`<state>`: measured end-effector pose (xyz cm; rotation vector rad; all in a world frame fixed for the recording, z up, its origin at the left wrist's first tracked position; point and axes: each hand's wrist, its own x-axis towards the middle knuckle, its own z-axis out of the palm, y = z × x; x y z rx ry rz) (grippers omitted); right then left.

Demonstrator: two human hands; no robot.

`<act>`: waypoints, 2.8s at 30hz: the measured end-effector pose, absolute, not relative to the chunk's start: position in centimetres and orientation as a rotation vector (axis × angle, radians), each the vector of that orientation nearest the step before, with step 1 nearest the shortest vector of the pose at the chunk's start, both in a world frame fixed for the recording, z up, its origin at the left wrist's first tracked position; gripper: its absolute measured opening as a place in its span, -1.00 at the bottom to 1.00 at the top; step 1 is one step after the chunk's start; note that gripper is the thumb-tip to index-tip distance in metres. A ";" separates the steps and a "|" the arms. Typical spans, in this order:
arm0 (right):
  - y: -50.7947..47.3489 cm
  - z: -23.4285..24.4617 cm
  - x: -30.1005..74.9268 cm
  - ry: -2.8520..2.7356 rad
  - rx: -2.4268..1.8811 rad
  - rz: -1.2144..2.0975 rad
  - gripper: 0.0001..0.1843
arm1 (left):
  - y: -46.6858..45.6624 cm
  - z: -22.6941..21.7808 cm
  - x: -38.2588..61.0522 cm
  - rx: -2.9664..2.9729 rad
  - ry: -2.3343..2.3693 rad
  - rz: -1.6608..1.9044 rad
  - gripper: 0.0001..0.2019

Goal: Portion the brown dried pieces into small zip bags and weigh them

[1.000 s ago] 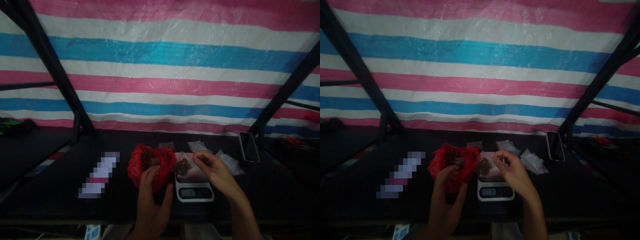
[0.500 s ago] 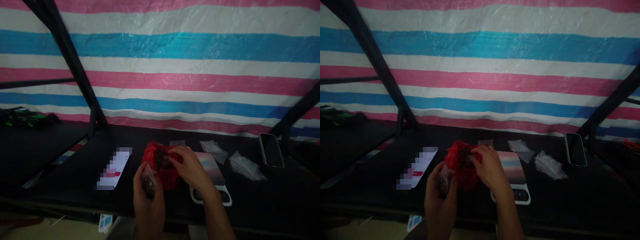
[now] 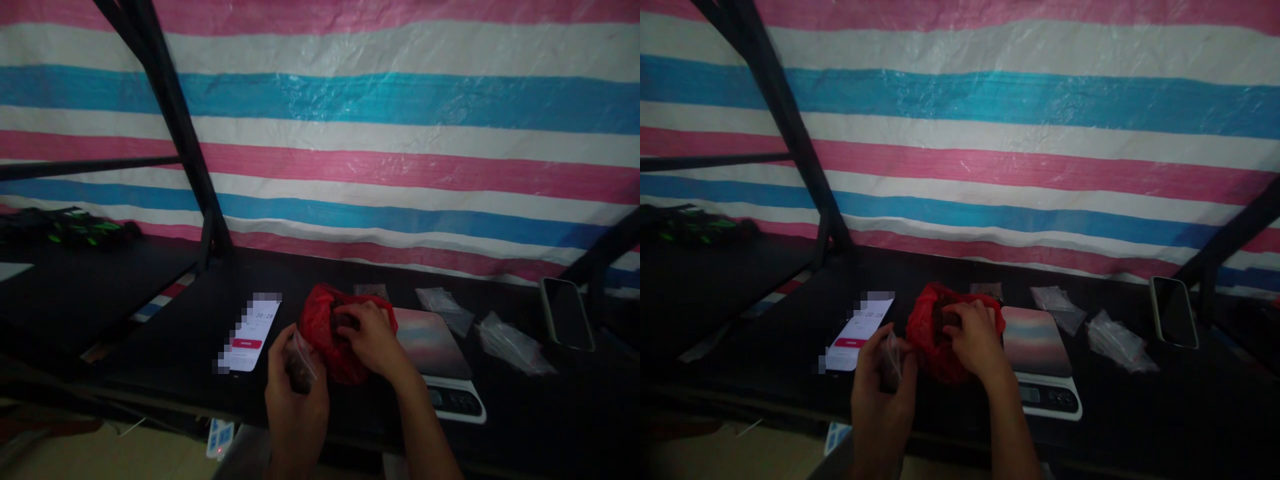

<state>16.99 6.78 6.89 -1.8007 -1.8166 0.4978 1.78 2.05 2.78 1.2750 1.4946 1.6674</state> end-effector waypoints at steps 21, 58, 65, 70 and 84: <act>0.1 11.7 19.5 -1.819 -1.403 0.653 -0.54 | 1.7 2.3 5.4 1.441 1.459 1.443 -0.72; -0.7 12.0 18.6 -2.047 -1.463 0.352 -0.54 | 1.8 2.8 5.8 1.502 1.512 1.337 -0.65; -0.6 11.8 19.1 -2.048 -1.399 0.305 -0.49 | 1.6 3.4 6.2 1.476 1.513 1.312 -0.68; -0.5 11.5 19.6 -1.956 -1.417 0.397 -0.51 | 1.7 3.3 6.5 1.482 1.536 1.301 -0.71; 0.7 10.6 20.7 -1.760 -1.345 0.633 -0.56 | 1.8 3.2 6.4 1.457 1.435 1.329 -0.71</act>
